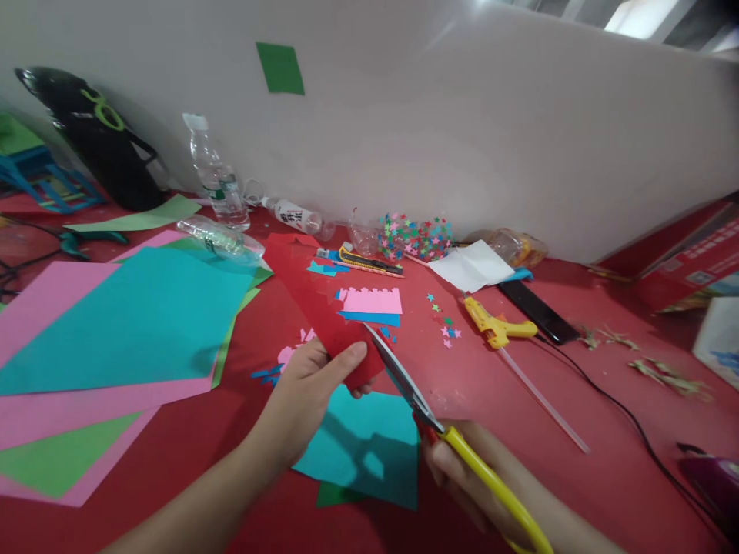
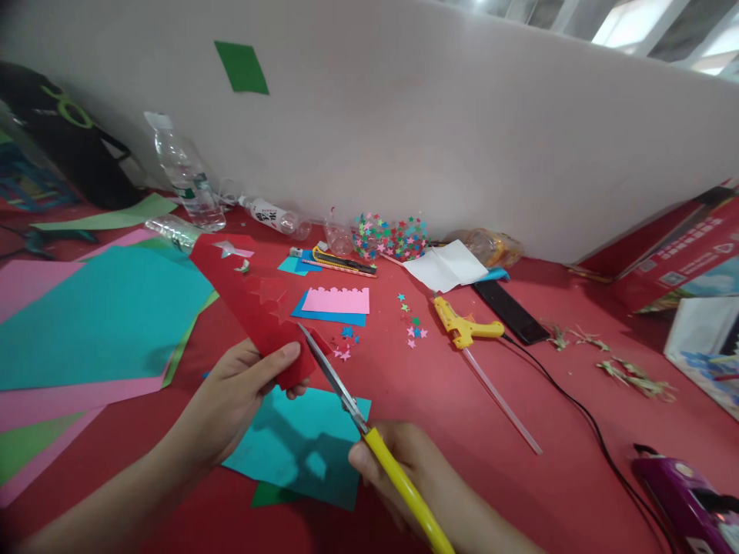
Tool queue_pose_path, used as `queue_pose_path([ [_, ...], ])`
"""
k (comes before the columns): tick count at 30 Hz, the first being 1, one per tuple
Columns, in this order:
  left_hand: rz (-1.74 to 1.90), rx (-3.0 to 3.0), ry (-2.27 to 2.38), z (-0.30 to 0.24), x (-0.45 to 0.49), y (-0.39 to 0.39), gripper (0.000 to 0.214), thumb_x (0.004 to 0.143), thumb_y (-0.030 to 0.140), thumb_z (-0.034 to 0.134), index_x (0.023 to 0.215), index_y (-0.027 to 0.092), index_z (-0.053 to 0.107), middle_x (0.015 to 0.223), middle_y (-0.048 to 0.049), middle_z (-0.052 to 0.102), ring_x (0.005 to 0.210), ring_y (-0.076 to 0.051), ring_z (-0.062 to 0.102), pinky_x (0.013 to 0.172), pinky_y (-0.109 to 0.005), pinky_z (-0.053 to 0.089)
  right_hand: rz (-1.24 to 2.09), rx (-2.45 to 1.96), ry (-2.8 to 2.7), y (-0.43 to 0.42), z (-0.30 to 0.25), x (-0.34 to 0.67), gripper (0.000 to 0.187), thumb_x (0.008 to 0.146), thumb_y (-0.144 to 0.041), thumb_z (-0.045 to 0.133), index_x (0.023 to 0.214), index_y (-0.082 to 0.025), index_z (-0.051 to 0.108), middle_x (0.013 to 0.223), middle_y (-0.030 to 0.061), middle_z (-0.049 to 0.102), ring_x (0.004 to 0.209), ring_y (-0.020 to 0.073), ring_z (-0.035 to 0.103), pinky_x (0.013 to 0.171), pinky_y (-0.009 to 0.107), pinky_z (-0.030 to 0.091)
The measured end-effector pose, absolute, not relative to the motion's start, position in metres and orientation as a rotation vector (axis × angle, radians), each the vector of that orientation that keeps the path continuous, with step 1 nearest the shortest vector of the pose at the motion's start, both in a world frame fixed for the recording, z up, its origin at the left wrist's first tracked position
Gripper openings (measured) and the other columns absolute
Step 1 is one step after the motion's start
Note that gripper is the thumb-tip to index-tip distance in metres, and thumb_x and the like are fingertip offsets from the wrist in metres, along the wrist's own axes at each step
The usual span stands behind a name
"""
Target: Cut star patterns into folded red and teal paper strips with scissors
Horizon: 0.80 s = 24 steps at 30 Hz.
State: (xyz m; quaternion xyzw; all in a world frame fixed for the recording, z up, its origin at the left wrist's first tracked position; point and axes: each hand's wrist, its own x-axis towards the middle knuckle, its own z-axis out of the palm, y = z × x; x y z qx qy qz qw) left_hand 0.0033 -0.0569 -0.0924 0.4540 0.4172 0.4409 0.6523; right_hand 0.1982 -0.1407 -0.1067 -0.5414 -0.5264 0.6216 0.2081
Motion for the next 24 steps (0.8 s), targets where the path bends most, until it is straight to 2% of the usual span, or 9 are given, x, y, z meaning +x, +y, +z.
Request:
queue_pose_path([
  [8, 0.945, 1.026, 0.953, -0.093, 0.003, -0.056, 0.023, 0.078, 0.034, 0.065, 0.063, 0.016, 0.064, 0.055, 0.0, 0.061, 0.055, -0.013, 0.055, 0.06, -0.028, 0.048, 1.667, -1.509, -1.508, -0.14, -0.095, 0.195, 0.065, 0.073, -0.085, 0.034, 0.062, -0.021, 0.033, 0.042, -0.0091, 0.03, 0.035, 0.0039, 0.028, 0.035, 0.018, 0.018],
  [15, 0.987, 1.041, 0.951, -0.091, 0.002, -0.056, 0.019, 0.078, 0.029, 0.063, 0.064, 0.017, 0.064, 0.054, 0.0009, 0.061, 0.051, -0.011, 0.053, 0.052, -0.023, 0.043, 1.686, -1.541, -1.499, -0.139, -0.103, 0.201, 0.066, 0.069, -0.087, 0.035, 0.065, -0.021, 0.035, 0.045, -0.0093, 0.031, 0.033, 0.0036, 0.026, 0.032, 0.019, 0.017],
  [24, 0.962, 1.1, 0.902, -0.088, -0.002, -0.053, 0.016, 0.081, 0.028, 0.061, 0.069, 0.017, 0.062, 0.057, 0.002, 0.061, 0.051, -0.011, 0.055, 0.052, -0.023, 0.045, 1.687, -1.534, -1.504, -0.138, -0.105, 0.205, 0.062, 0.072, -0.084, 0.038, 0.066, -0.022, 0.037, 0.04, -0.0094, 0.032, 0.033, 0.005, 0.027, 0.033, 0.019, 0.018],
])
